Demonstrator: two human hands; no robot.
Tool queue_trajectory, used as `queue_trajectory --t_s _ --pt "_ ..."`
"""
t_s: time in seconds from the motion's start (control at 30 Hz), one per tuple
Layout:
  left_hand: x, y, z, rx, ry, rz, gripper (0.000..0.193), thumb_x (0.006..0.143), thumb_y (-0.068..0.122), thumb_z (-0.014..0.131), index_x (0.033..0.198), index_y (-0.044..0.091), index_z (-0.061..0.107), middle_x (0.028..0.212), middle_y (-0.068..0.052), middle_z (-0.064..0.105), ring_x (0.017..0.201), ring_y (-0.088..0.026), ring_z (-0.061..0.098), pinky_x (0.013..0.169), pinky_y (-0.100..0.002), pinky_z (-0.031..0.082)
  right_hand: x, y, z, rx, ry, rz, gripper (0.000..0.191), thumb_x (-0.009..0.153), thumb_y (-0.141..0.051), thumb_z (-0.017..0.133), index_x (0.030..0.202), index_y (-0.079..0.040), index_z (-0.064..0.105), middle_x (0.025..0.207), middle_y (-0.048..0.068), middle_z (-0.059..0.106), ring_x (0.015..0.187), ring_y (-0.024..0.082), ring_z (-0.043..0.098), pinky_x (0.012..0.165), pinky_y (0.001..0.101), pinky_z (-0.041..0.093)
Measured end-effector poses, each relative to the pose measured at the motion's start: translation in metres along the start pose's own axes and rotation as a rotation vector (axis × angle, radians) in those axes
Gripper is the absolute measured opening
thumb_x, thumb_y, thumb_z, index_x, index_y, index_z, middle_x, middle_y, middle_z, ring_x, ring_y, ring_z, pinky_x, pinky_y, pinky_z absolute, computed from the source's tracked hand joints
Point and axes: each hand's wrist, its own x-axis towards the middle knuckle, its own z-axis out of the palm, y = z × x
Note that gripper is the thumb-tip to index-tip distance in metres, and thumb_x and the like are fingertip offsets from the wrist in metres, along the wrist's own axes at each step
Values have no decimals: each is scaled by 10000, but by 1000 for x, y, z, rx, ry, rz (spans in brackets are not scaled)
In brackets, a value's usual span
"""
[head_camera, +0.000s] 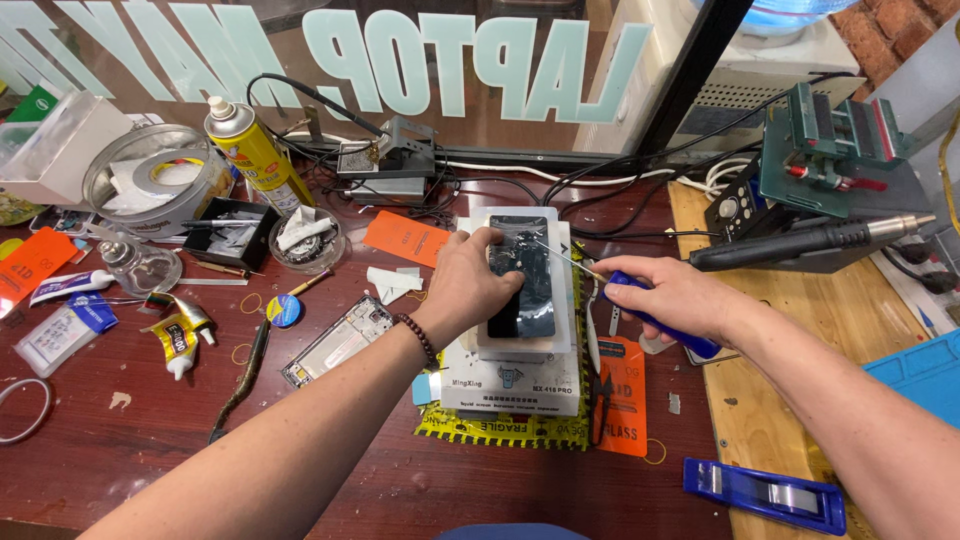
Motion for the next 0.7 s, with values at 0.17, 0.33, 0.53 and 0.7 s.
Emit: queue_trajectory --t_s 0.17,0.33,0.53,0.7 --pt "-5 4 -3 8 -4 -24 697 734 348 851 1353 155 595 1313 -161 552 1272 -342 543 1043 -428 480 -6 4 -3 2 -48 -25 480 951 -381 632 1426 -336 580 800 28 620 575 114 566 508 280 496" --pt "-7 4 -4 21 -11 17 720 715 332 873 1350 144 590 1303 -165 541 1257 -341 549 1030 -425 493 -15 5 -5 12 -69 -2 478 957 -366 620 1432 -342 572 789 26 592 571 106 561 490 280 477" --pt "-7 4 -5 17 -17 0 721 710 331 872 1348 150 589 1298 -153 547 1237 -339 568 1009 -436 505 -15 -1 -6 -26 -18 33 465 963 -378 625 1424 -342 576 829 7 617 586 99 551 515 267 497" --pt "-6 3 -4 29 -18 -1 725 715 340 871 1355 152 586 1292 -154 552 1243 -341 565 1009 -440 501 -14 0 -4 0 -66 -23 471 947 -367 637 1415 -336 593 788 25 622 576 109 558 500 275 482"
